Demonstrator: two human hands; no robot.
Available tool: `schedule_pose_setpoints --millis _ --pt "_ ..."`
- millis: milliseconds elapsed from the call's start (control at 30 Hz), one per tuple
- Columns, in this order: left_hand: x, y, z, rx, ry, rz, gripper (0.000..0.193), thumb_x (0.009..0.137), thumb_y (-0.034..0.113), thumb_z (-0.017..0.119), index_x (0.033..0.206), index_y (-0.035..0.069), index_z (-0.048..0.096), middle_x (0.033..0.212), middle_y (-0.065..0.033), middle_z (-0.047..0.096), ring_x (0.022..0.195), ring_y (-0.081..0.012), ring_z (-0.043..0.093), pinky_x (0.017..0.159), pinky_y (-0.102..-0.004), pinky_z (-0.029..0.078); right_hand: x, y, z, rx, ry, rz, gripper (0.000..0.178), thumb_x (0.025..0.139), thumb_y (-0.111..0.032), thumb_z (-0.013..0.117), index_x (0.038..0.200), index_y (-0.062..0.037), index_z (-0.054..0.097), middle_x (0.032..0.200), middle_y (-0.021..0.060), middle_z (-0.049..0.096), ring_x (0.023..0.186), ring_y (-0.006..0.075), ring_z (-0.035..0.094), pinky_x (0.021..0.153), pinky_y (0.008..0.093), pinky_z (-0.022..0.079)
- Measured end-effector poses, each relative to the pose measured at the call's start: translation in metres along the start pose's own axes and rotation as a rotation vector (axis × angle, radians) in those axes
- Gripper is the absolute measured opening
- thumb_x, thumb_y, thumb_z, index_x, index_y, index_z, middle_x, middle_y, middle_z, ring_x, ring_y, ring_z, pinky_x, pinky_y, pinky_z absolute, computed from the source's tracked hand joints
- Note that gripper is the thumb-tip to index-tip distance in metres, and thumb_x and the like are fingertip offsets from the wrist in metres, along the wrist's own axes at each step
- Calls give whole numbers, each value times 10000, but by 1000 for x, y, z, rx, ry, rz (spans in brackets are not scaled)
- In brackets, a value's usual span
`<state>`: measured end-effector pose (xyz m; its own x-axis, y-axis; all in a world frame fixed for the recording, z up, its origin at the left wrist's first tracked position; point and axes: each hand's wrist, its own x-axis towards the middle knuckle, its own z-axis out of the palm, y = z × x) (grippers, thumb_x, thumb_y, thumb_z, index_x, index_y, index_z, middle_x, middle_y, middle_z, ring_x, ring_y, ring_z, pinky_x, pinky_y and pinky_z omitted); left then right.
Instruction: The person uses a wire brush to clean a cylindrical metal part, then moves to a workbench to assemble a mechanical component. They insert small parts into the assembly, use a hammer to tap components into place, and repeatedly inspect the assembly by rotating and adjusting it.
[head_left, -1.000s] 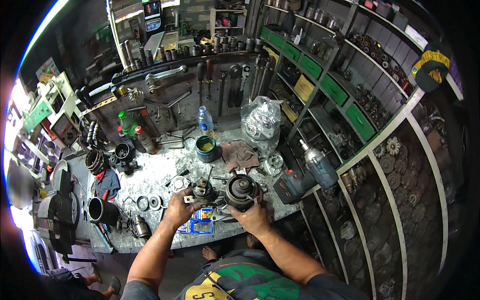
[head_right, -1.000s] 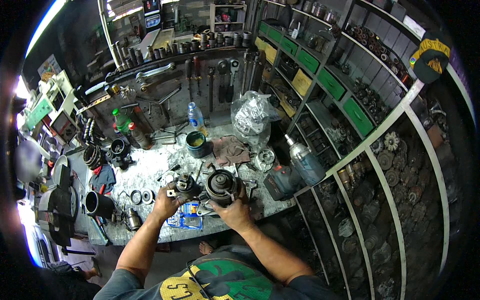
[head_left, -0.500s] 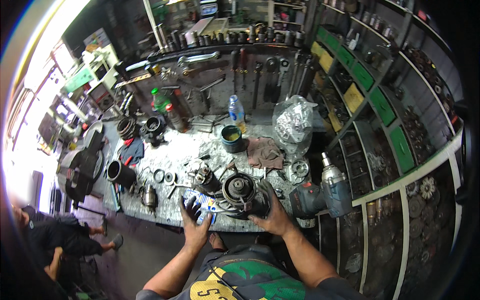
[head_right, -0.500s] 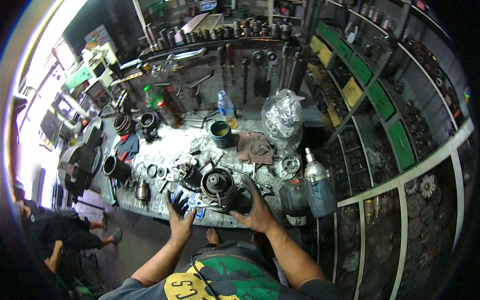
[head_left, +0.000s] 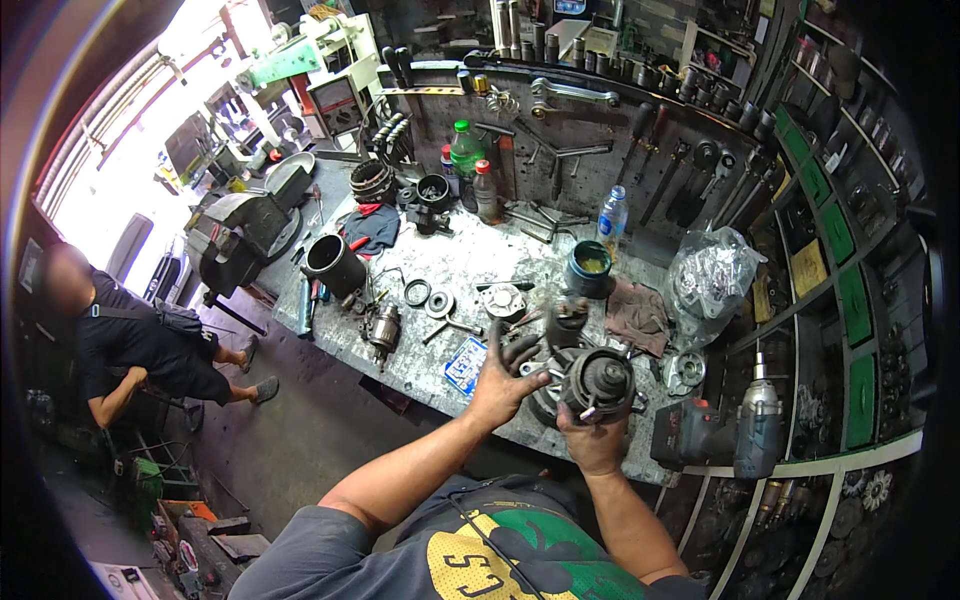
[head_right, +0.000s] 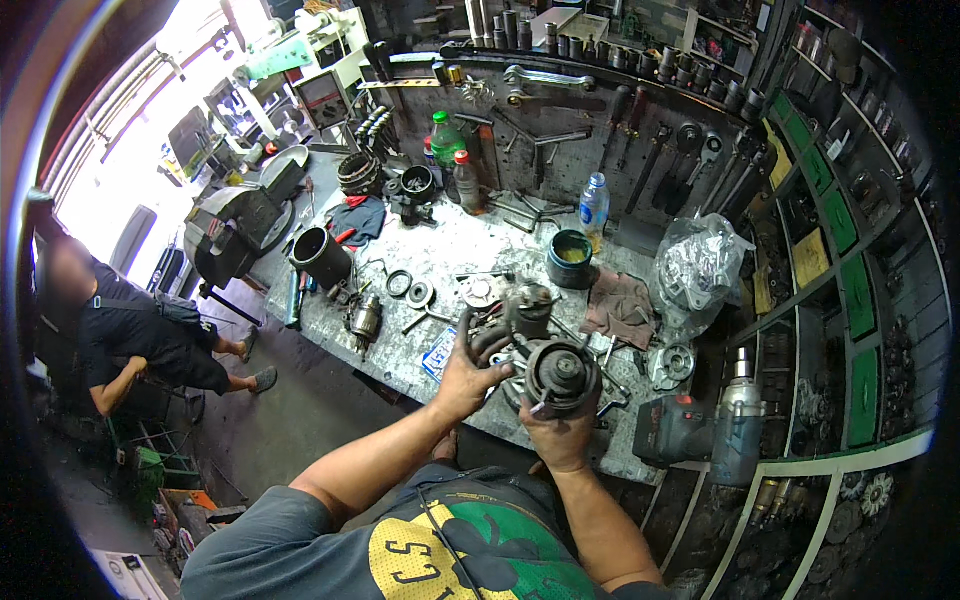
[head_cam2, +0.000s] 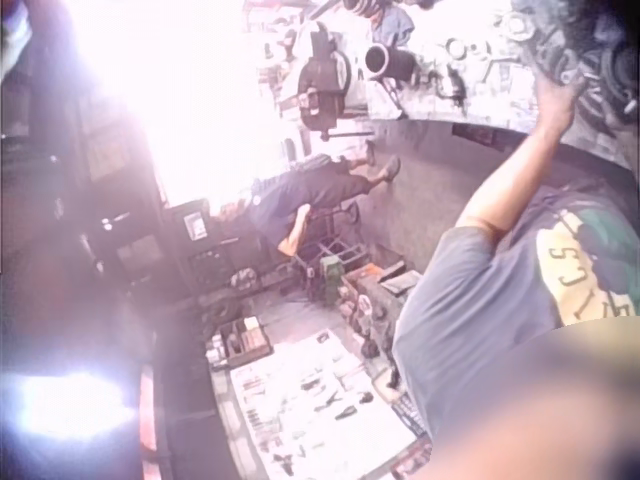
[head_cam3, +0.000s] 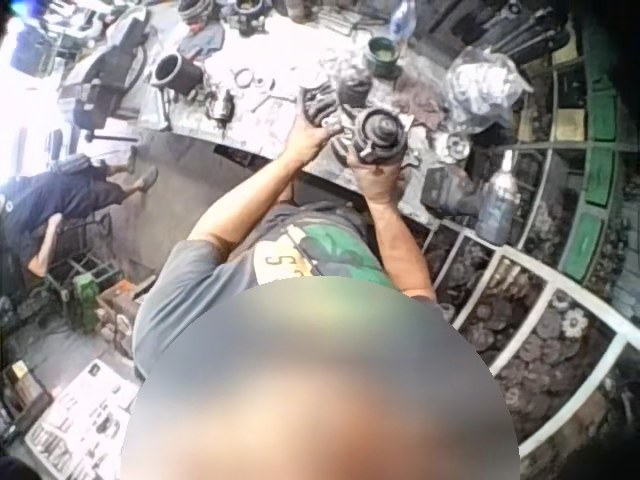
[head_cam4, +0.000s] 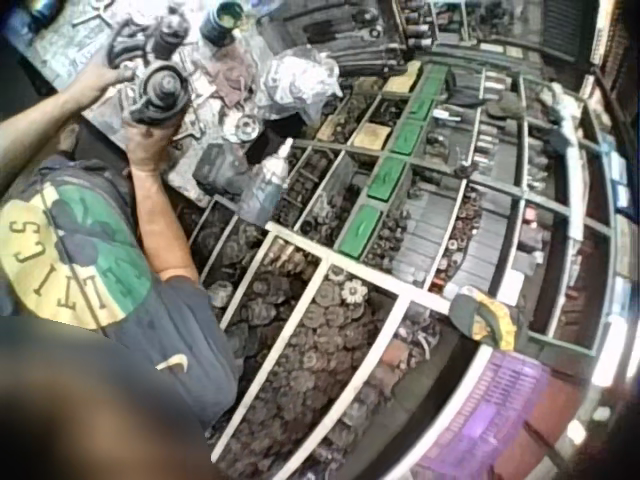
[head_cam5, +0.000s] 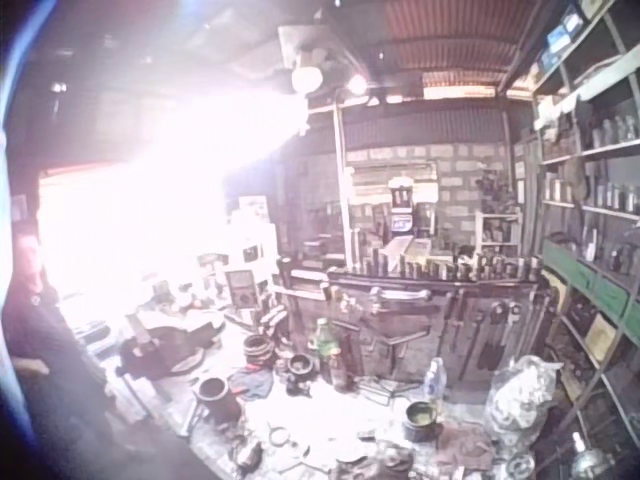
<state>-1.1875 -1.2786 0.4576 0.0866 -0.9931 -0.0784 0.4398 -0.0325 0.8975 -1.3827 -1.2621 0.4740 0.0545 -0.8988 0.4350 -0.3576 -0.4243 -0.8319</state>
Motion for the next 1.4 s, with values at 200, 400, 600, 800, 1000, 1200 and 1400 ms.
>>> schedule_pose_setpoints --millis 200,400,600,800,1000,1200,1400 --pt "19 6 -53 248 -89 -125 1240 982 111 863 1763 51 -100 1578 -316 562 1420 -363 623 1165 -451 552 -19 8 -2 -209 -14 -2 909 793 -100 913 1566 16 450 1405 188 669 1322 339 650 1169 461 480" --pt "-25 28 -181 563 90 -192 593 1036 82 777 1562 -57 538 1340 -197 754 1238 -241 714 1095 -386 575 -93 -8 -9 -122 223 347 908 877 -61 850 1646 40 379 1470 226 623 1344 354 633 1158 461 492" --pt "-44 55 -237 1004 -70 -167 469 997 196 814 1398 -21 702 1298 -198 785 1199 -309 762 1068 -417 585 -161 -39 3 -446 330 621 211 1001 -86 740 1196 -6 753 1029 158 791 884 262 761 783 403 598" --pt "24 49 -179 1294 -314 345 452 996 180 735 1439 96 702 1494 -186 677 1351 -392 656 1167 -481 514 -157 -54 8 -373 -44 614 348 942 -93 813 1282 -54 749 943 157 787 803 276 776 736 397 616" --pt "117 11 -106 1962 -938 538 470 1045 193 572 1505 179 668 1557 -105 612 1406 -320 582 1114 -483 496 -122 -42 -18 -328 -217 366 446 925 -117 825 1354 -56 719 1062 183 775 818 325 752 753 413 611" --pt "124 35 -89 1767 -794 522 430 1018 264 702 1424 123 701 1395 -123 706 1249 -361 676 1076 -488 546 -136 -46 -52 -253 -38 358 431 937 -61 805 1357 -33 715 978 140 773 781 246 744 714 374 599" --pt "12 94 -100 413 -266 23 816 833 320 933 1478 -50 597 1380 -181 731 1217 -263 738 1107 -431 576 -138 -77 -60 -18 -19 517 399 984 -101 797 1367 -17 728 1070 128 808 894 207 767 826 356 615"
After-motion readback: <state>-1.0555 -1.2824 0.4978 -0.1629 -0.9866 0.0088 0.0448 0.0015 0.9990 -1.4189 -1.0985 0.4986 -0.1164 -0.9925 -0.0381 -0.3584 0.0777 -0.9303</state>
